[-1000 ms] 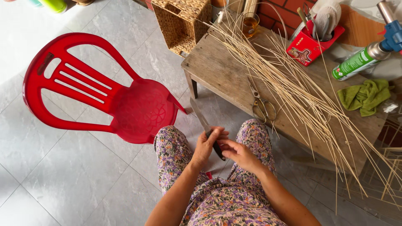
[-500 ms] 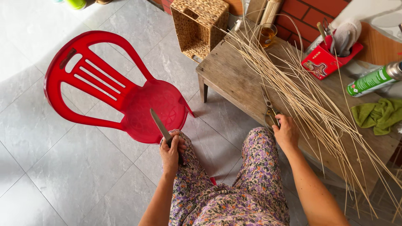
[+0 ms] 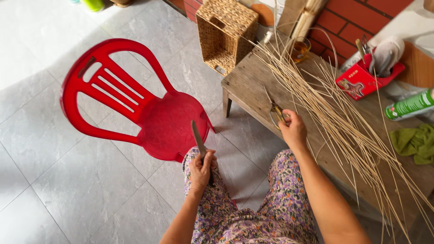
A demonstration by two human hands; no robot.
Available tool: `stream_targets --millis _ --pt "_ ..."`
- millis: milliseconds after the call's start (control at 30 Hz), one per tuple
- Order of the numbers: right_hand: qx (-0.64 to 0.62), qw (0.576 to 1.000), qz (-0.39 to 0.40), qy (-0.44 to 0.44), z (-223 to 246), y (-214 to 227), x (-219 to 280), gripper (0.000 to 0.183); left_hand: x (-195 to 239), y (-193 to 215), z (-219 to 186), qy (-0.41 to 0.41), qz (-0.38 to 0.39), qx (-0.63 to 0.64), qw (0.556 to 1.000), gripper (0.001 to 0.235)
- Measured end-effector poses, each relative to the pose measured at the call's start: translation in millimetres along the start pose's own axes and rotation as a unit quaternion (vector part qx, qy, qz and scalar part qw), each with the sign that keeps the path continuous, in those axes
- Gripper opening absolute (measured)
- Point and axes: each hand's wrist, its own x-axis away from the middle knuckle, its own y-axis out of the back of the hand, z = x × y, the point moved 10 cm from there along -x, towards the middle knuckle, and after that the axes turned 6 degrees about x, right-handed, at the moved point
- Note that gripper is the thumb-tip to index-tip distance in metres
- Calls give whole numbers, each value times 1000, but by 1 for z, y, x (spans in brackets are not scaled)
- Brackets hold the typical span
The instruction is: The person sits on a low stool and uses a knife to split and smooth thin bamboo strips. They handle the strips one at a time, scraping and peeling them, then place the finished pieces on a nearby red chair.
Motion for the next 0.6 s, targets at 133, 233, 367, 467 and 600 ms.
stream_targets --millis 133,233,367,467,600 --pt "99 992 -57 51 16 -44 -32 42 0 -8 -14 -14 5 -52 999 27" --pt "128 988 -53 69 17 -68 -46 42 -1 -11 -21 -21 5 -98 995 27" --pt "131 989 -31 56 15 -74 -46 45 0 -9 -26 -42 13 -97 994 29" --pt "35 993 -77 79 35 -57 -14 42 -1 -10 -30 -43 28 -102 993 33" --pt "-193 974 103 62 75 -85 89 18 2 -19 -40 -75 48 -140 986 36"
